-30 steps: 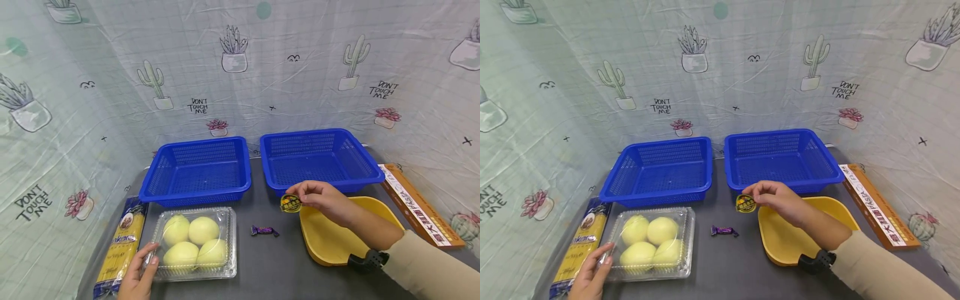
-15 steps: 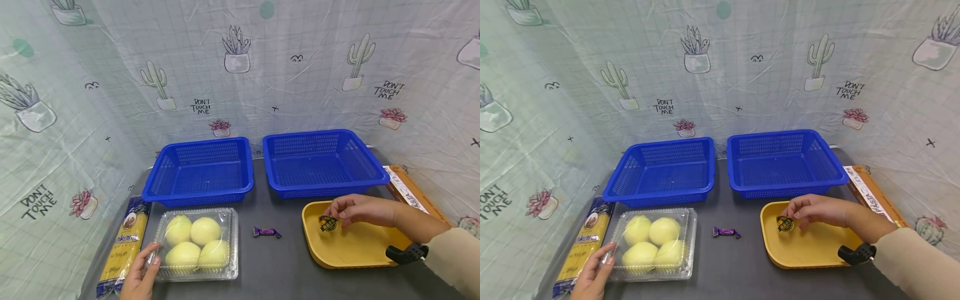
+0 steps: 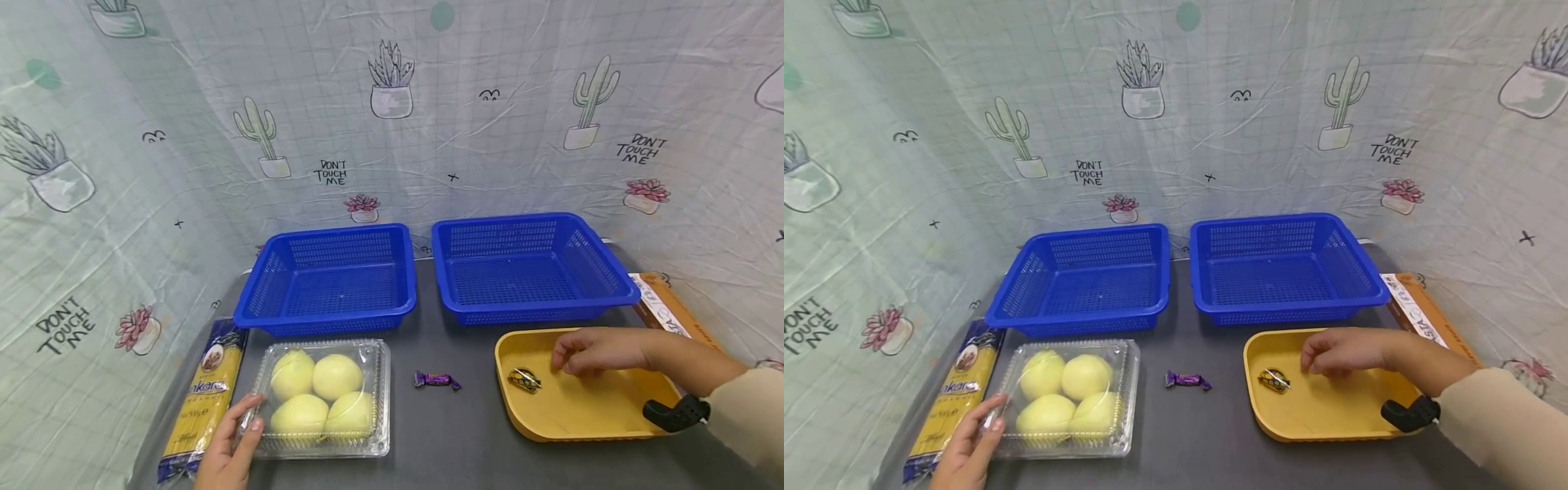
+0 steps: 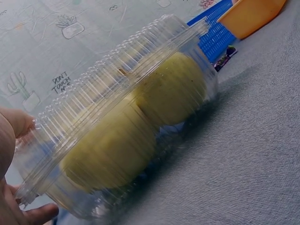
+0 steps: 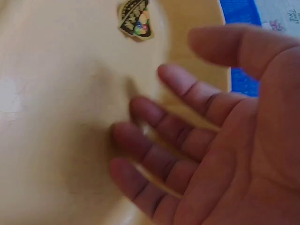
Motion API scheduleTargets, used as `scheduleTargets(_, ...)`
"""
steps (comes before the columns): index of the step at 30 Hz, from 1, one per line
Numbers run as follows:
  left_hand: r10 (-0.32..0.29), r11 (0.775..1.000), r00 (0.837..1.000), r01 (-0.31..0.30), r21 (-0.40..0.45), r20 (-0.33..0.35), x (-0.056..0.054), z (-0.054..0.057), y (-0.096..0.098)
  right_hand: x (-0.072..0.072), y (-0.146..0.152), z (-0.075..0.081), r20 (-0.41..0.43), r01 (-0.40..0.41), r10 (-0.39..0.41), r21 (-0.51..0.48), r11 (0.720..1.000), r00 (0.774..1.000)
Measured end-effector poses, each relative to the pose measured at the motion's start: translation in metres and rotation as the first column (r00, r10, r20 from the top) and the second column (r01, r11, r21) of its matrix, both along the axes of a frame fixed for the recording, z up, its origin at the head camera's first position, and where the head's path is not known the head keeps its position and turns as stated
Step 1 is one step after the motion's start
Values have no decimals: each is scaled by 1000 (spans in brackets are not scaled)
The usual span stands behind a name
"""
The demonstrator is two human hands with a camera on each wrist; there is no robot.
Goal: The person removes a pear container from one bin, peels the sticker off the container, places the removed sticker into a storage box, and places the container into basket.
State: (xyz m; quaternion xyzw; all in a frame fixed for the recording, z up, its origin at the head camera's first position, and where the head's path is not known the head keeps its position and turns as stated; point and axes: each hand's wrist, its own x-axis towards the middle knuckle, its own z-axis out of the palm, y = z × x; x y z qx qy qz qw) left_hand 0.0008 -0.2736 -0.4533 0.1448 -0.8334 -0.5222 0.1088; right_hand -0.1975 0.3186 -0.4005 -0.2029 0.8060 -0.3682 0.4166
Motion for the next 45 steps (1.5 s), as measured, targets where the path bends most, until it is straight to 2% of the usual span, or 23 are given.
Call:
scheduleTargets(5, -28, 998, 999, 30, -61, 39, -1, 6, -5, 4, -4, 15, -60, 1, 2, 48, 999, 998)
scheduleTargets(11, -131, 987, 987, 138, -78, 92, -5, 22, -17, 9, -24, 36, -163, -40, 40, 6, 999, 986)
scheduleTargets(16, -173, 976, 973, 190, -104, 151, -10, 36, -27, 17, -48, 50, -235, -26, 14, -49, 998, 972)
scheduleTargets(17, -176, 974, 973, 195, -119, 148, -11, 39, -29, 20, -54, 53, -245, -16, 1, -61, 998, 969)
scheduleTargets(21, -184, 958, 981, 194, -211, 65, -19, 49, -37, 30, -79, 61, -258, 40, -64, -97, 994, 964)
scheduleTargets(23, -185, 952, 982, 185, -242, 25, -24, 54, -43, 35, -93, 65, -226, 77, -103, -119, 990, 969)
scheduleTargets(25, -189, 949, 982, 187, -255, 14, -28, 59, -49, 40, -106, 66, -178, 111, -134, -131, 985, 975)
scheduleTargets(29, -219, 942, 975, 219, -254, 31, -42, 70, -60, 47, -133, 67, -104, 148, -163, -140, 979, 981)
scheduleTargets(35, -292, 934, 953, 301, -192, 77, -70, 79, -79, 49, -175, 56, -142, 124, -146, -152, 981, 979)
scheduleTargets(39, -318, 925, 942, 334, -184, 109, -89, 76, -93, 46, -201, 45, -158, 103, -129, -167, 981, 979)
scheduleTargets(42, -346, 920, 932, 359, -157, 105, -104, 70, -102, 43, -219, 38, -198, 95, -131, -181, 979, 971)
scheduleTargets(45, -368, 921, 926, 376, -105, 86, -120, 64, -108, 44, -236, 30, -219, 123, -165, -195, 973, 962)
